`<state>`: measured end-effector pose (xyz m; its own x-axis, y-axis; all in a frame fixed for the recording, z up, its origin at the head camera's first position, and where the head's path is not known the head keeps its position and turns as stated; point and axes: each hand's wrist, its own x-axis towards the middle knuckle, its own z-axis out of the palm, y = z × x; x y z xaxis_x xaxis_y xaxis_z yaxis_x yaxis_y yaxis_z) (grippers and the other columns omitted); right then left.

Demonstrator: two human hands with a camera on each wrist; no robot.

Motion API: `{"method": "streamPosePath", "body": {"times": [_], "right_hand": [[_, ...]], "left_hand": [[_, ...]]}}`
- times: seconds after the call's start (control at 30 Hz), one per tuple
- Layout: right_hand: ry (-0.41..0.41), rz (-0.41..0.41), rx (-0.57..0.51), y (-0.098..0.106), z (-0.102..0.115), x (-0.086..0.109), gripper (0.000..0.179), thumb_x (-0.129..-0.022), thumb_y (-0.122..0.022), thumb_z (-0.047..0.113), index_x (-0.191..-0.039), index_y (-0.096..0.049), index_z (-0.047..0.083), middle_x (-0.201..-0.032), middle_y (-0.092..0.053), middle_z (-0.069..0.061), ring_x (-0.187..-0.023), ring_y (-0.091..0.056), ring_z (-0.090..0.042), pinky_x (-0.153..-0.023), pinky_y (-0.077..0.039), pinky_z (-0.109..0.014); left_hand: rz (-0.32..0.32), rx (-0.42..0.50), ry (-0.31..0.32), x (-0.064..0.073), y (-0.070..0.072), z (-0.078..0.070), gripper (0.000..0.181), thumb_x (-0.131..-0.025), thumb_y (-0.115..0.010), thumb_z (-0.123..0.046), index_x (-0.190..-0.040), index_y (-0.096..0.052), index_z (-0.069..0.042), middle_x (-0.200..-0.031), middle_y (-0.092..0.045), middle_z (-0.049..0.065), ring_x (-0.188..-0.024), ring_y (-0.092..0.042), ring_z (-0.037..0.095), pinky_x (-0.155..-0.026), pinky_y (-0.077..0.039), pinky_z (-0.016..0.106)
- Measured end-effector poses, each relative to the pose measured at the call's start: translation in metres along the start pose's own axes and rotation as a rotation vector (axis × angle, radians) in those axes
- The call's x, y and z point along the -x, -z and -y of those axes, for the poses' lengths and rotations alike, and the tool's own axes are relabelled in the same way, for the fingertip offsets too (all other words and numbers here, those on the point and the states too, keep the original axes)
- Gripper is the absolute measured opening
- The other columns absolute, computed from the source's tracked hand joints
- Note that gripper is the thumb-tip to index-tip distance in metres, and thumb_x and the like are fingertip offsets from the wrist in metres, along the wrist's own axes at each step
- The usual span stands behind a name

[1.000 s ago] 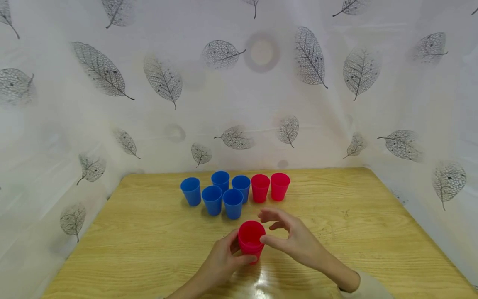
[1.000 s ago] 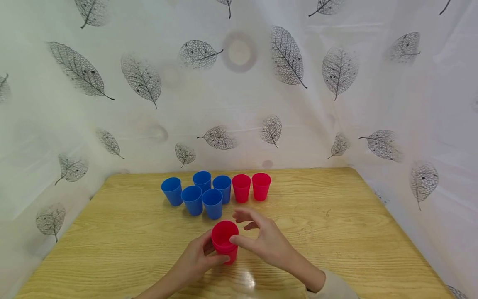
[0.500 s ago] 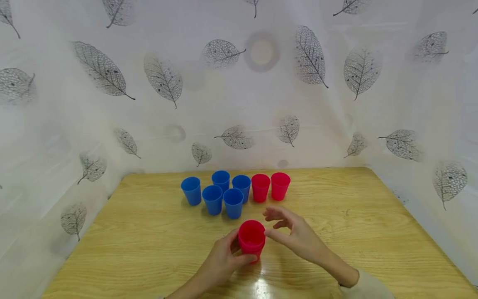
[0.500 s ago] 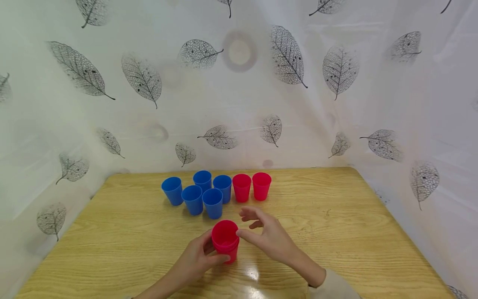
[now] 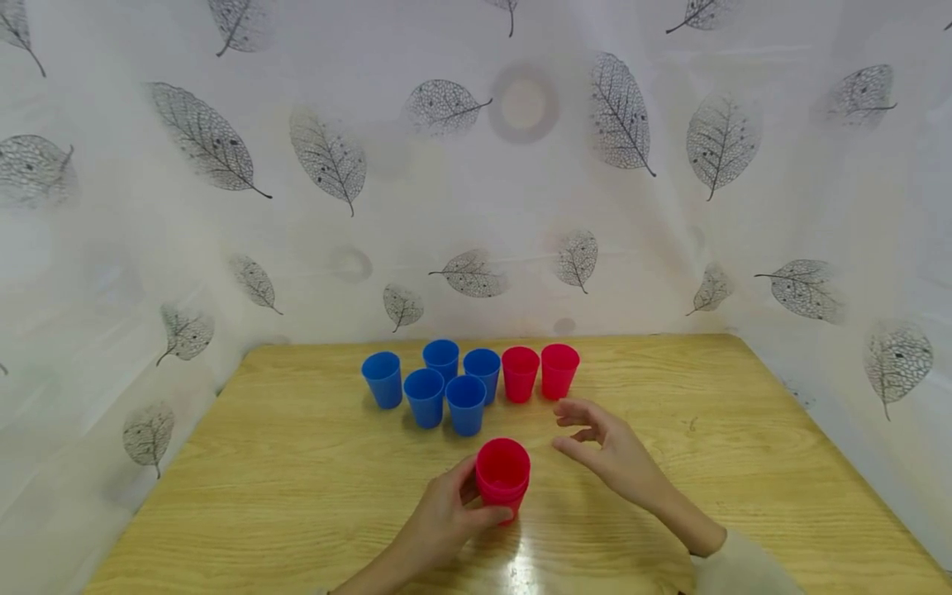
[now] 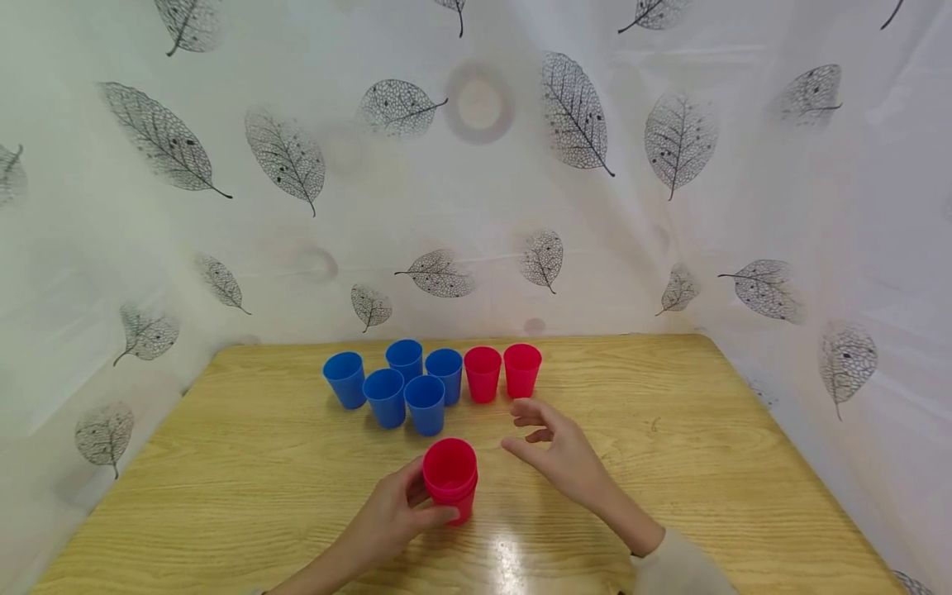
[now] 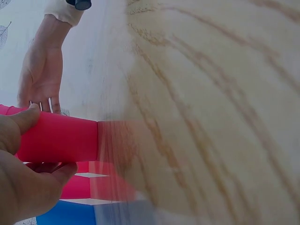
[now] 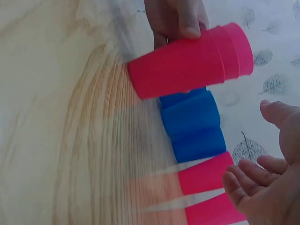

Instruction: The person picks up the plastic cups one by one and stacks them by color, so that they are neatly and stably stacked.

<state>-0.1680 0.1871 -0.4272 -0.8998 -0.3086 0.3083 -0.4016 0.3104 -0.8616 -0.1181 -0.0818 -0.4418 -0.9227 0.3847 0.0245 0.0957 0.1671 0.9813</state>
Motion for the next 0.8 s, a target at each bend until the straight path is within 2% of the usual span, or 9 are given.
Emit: {"method": "streamPosePath", "body": {"times": [0.33,0.57,0.8], "right_hand": [[-0.039,-0.079,0.071,0.018,-0.024,-0.007,0.051,-0.095,-0.076,0.013,-0.138,-0.056,-0.006,-0.133,-0.064,-0.020,-0.119,-0.063,-0.036,-0.093,-0.057,-0.027],[-0.079,-0.122,0.102,0.032,-0.035,-0.011,0.052,-0.096,-0.076,0.013,-0.139,-0.055,-0.007,-0.133,-0.062,-0.025,-0.119,-0.062,-0.037,-0.092,-0.055,-0.022],[-0.128,-0.161,0.132,0.045,-0.045,-0.018,0.057,-0.096,-0.076,0.015,-0.142,-0.052,-0.010,-0.134,-0.061,-0.028,-0.121,-0.062,-0.039,-0.092,-0.053,-0.018]], "left_hand": [[-0.004,0.007,-0.001,0.000,0.000,0.001,0.065,-0.087,-0.085,-0.010,-0.143,-0.055,-0.002,-0.136,-0.064,0.012,-0.127,-0.061,0.032,-0.103,-0.053,0.033],[-0.004,0.015,-0.041,0.002,-0.001,0.000,0.064,-0.087,-0.084,-0.008,-0.142,-0.054,0.002,-0.135,-0.064,0.016,-0.126,-0.062,0.034,-0.103,-0.053,0.034],[-0.005,0.002,0.007,0.001,0.000,-0.001,0.064,-0.087,-0.085,-0.010,-0.143,-0.055,-0.003,-0.136,-0.064,0.011,-0.127,-0.061,0.031,-0.103,-0.054,0.033]]}}
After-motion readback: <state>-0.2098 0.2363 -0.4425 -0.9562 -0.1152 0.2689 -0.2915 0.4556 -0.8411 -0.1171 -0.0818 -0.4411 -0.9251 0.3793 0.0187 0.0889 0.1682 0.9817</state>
